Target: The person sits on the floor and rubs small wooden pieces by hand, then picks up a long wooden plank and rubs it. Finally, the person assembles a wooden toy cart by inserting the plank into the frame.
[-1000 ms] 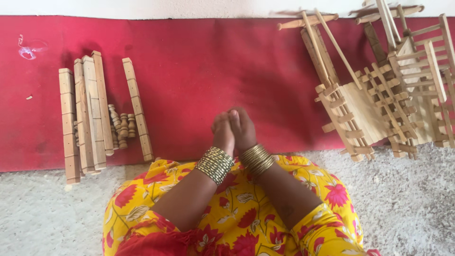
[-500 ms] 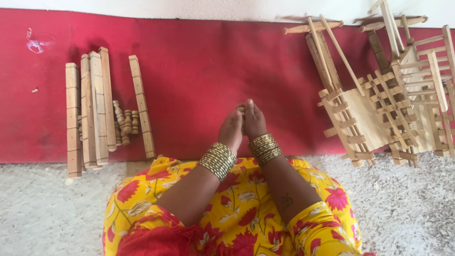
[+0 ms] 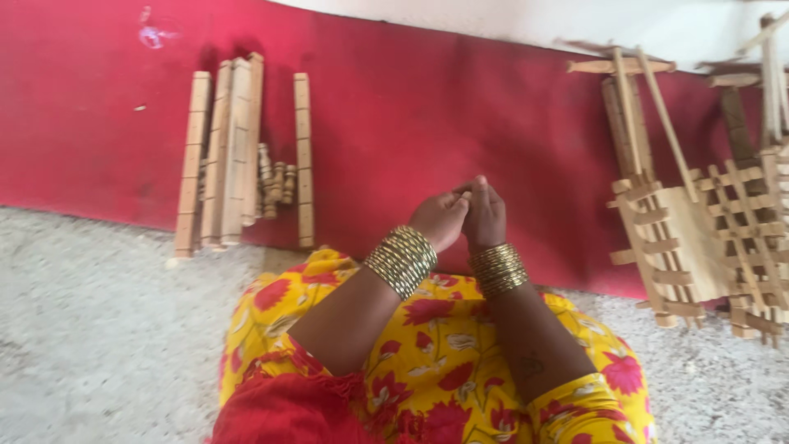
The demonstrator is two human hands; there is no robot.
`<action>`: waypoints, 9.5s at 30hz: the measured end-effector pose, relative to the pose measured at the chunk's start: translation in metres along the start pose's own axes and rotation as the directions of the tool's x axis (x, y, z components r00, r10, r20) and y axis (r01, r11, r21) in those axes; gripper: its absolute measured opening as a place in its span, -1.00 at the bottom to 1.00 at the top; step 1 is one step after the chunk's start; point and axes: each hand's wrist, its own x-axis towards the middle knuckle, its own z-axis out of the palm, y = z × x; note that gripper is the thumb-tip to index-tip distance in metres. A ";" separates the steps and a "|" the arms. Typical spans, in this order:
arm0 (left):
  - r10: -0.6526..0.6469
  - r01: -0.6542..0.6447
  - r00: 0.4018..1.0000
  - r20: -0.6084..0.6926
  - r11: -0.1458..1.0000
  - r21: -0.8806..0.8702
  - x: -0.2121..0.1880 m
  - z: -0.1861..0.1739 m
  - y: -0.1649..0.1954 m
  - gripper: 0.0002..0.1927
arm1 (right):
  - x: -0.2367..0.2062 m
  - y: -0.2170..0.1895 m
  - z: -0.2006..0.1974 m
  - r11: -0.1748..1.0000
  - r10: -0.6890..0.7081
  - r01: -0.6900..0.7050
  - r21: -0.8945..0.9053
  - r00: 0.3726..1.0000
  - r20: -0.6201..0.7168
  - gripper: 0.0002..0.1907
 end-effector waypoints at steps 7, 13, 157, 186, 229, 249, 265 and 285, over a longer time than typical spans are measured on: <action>0.078 -0.004 0.990 -0.119 0.850 0.527 -0.029 -0.114 -0.001 -0.54 | -0.002 0.011 0.086 0.878 0.396 -0.424 0.221 0.904 0.160 -0.47; -0.123 0.205 0.860 -0.495 0.972 0.114 -0.015 -0.206 -0.056 -0.66 | 0.024 0.034 0.206 0.786 0.540 -0.614 0.071 0.738 0.405 -0.56; -0.073 -0.013 0.969 -0.235 0.937 -0.348 0.091 0.075 -0.021 -0.55 | 0.062 0.003 -0.090 0.723 0.640 -0.389 -0.571 0.689 0.340 -0.69; 0.157 0.251 0.891 0.425 0.609 -0.752 -0.031 -0.010 -0.019 -0.34 | 0.020 -0.048 -0.033 0.652 -0.494 0.585 -0.483 0.810 0.315 -0.43; 0.368 -0.479 0.825 -0.428 0.858 -0.185 -0.062 -0.039 0.004 -0.60 | -0.037 -0.064 0.053 0.513 -0.611 0.727 -0.456 0.683 0.401 -0.16; 0.166 -0.257 0.965 -0.205 0.427 -0.867 -0.072 -0.053 0.013 -0.81 | -0.003 -0.026 0.032 0.651 -0.471 0.572 -0.500 0.820 0.325 -0.34; 0.050 -0.326 0.944 -0.326 0.297 -0.898 -0.044 -0.042 -0.004 -0.68 | 0.055 0.029 -0.066 0.498 -0.459 0.347 -0.795 0.883 0.098 -0.31; 0.519 -0.533 0.740 -0.428 0.064 -0.844 -0.057 -0.087 0.001 -0.58 | 0.063 0.029 -0.079 0.546 -0.271 0.145 -0.825 0.963 -0.009 -0.32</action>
